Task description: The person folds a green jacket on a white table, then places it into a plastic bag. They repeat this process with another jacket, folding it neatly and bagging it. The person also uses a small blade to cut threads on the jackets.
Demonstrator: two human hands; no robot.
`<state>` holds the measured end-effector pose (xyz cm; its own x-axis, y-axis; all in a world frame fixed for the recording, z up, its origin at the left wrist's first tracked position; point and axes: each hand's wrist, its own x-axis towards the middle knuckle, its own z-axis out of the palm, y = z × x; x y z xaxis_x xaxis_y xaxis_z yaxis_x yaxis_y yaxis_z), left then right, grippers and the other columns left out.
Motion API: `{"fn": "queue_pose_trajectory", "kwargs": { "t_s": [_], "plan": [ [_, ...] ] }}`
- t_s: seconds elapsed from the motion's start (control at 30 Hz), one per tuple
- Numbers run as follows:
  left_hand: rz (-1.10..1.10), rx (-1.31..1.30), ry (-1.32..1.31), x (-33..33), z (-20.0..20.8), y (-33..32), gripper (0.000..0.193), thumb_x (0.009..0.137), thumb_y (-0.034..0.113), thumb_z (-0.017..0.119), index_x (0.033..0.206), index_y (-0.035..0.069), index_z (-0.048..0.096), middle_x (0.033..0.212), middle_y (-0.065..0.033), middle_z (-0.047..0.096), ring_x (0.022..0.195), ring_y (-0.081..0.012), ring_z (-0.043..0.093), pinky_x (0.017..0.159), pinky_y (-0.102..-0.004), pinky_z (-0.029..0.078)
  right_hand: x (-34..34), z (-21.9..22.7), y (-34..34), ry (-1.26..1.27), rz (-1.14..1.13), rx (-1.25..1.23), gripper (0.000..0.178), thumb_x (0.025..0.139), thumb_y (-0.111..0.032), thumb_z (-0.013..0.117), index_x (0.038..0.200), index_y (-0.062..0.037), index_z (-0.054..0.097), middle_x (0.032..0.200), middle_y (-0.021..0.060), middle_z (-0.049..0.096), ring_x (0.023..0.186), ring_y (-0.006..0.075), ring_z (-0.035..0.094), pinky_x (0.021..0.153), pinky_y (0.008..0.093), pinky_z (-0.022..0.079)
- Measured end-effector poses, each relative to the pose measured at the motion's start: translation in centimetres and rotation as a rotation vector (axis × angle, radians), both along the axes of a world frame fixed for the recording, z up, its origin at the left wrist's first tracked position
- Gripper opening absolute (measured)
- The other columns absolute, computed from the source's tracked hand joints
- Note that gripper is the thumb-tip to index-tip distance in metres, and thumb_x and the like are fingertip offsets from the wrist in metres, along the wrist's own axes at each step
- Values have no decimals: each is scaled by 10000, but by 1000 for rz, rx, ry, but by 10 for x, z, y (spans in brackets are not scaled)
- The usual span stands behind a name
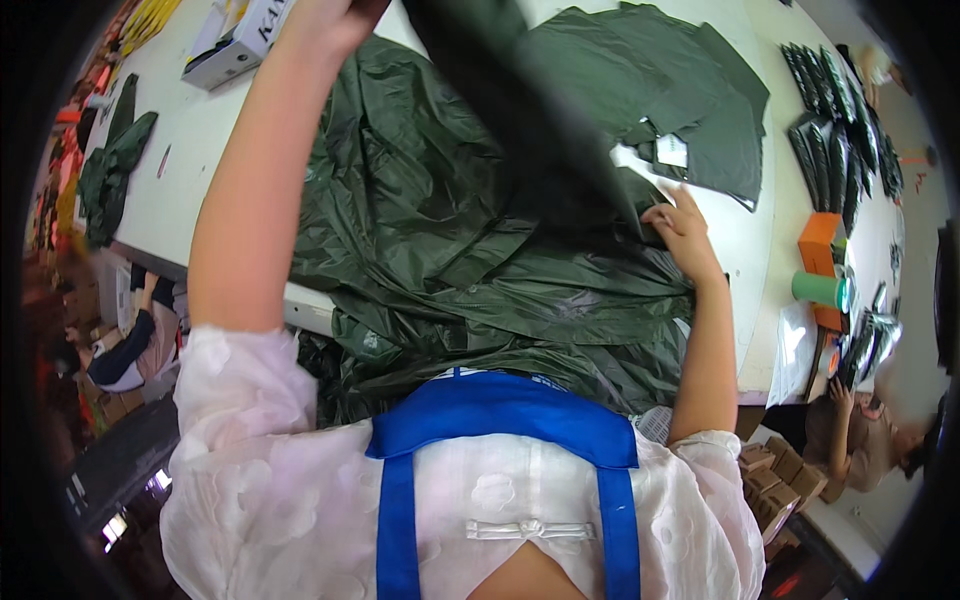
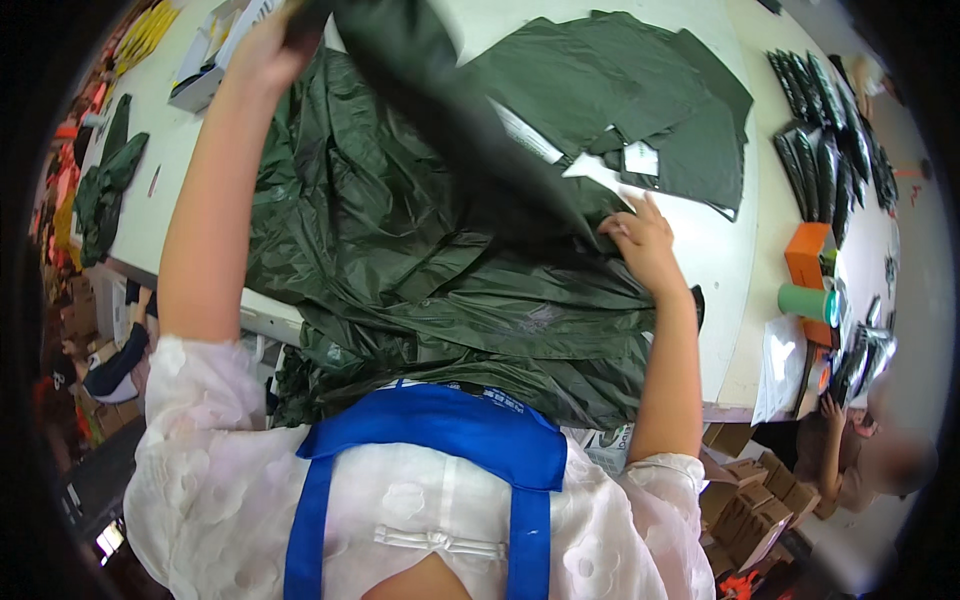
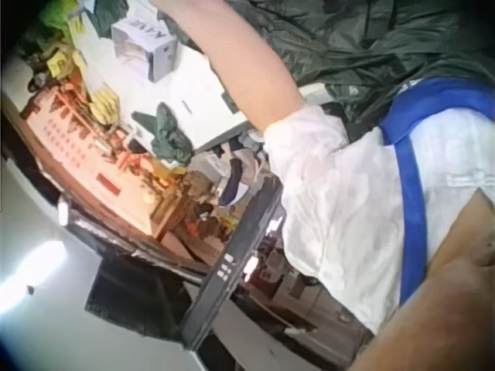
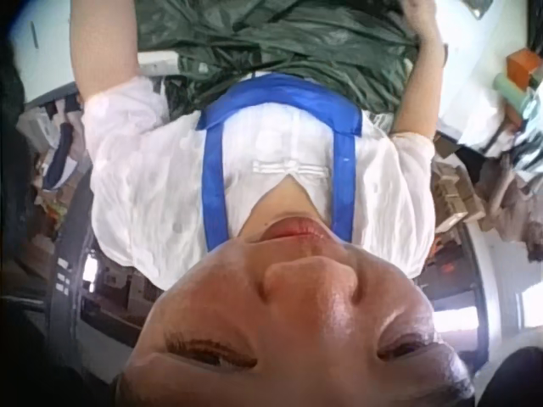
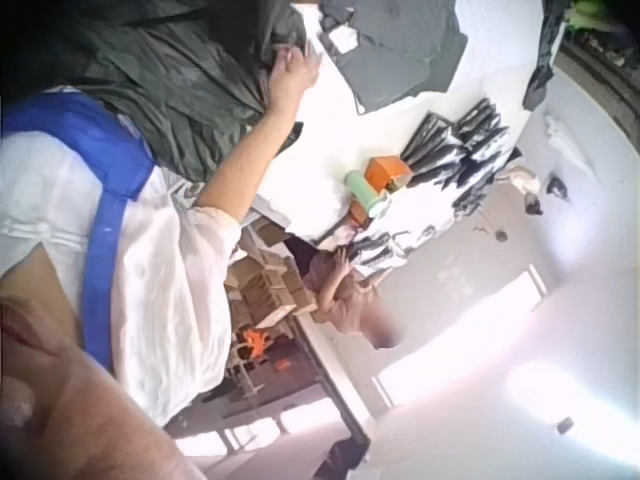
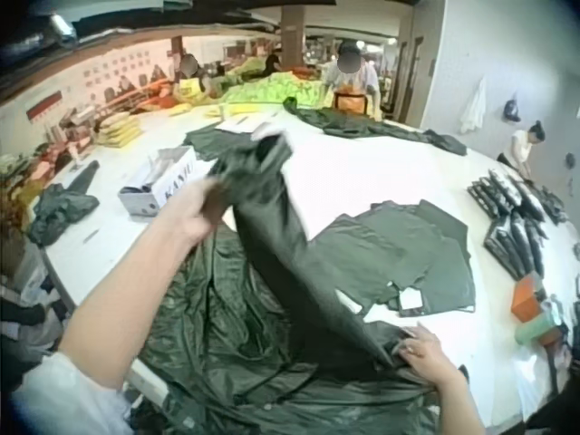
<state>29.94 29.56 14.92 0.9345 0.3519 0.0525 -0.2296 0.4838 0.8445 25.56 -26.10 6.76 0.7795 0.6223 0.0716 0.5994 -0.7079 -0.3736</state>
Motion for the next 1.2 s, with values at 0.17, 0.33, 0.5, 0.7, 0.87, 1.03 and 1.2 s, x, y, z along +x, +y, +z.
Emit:
{"fn": "queue_pose_trajectory", "kwargs": {
  "t_s": [0.17, 0.33, 0.5, 0.7, 0.87, 1.03, 1.2],
  "plan": [
    [-265, 149, -257, -12, 85, -130, 878, 861, 370, 641, 1490, 150, 70, 1560, -124, 11, 1429, -312, 49, 1138, -504, 150, 51, 4, -36, 168, -354, 345, 199, 936, -136, 495, 1003, -19, 641, 946, 72, 628, 900, 173, 568, 855, 289, 428],
    [-4, 1521, 298, -124, -17, -137, 713, 823, 314, 671, 1433, 186, 324, 1504, -224, 201, 1374, -381, 254, 1089, -428, 295, 0, 14, -8, 141, -588, 572, 250, 983, -182, 439, 1007, -23, 629, 839, 22, 587, 702, 93, 501, 670, 236, 427],
    [400, 1626, 1044, -263, -108, -86, 712, 762, 281, 731, 1382, 164, 402, 1384, -258, 361, 1227, -429, 401, 1002, -468, 370, -119, 1, 76, 698, 433, 222, 117, 797, -58, 576, 864, -77, 670, 1250, 170, 531, 1239, 351, 422, 1019, 424, 340],
    [203, 713, 952, -264, -130, -60, 451, 823, 105, 650, 1236, 41, 484, 894, -62, 613, 736, -143, 591, 567, -269, 478, -130, -16, 74, 600, 268, 189, 324, 764, 52, 538, 1055, -64, 623, 1176, 169, 585, 1122, 365, 541, 947, 412, 443],
    [125, -115, 528, -240, -98, -86, 140, 883, 31, 532, 1022, 46, 519, 1025, -103, 609, 927, -232, 619, 878, -414, 520, -76, 81, 52, 506, -30, 162, 184, 820, 5, 526, 960, 2, 645, 1045, 163, 618, 984, 313, 593, 845, 348, 462],
    [121, -580, 200, -234, -73, -139, 151, 920, 23, 451, 1059, 55, 502, 1089, -128, 615, 1001, -267, 613, 917, -478, 477, -57, 94, 40, 612, 343, -255, 256, 766, 16, 539, 1004, 15, 633, 945, 178, 627, 867, 340, 611, 816, 372, 481],
    [288, -600, 174, -232, -69, -161, 182, 901, -12, 459, 1052, 67, 395, 1019, -90, 544, 954, -196, 549, 910, -354, 456, -57, 103, 214, 611, 295, 472, 265, 876, -108, 609, 1128, -28, 622, 1082, 144, 629, 1039, 201, 589, 898, 323, 459]
  ]
}}
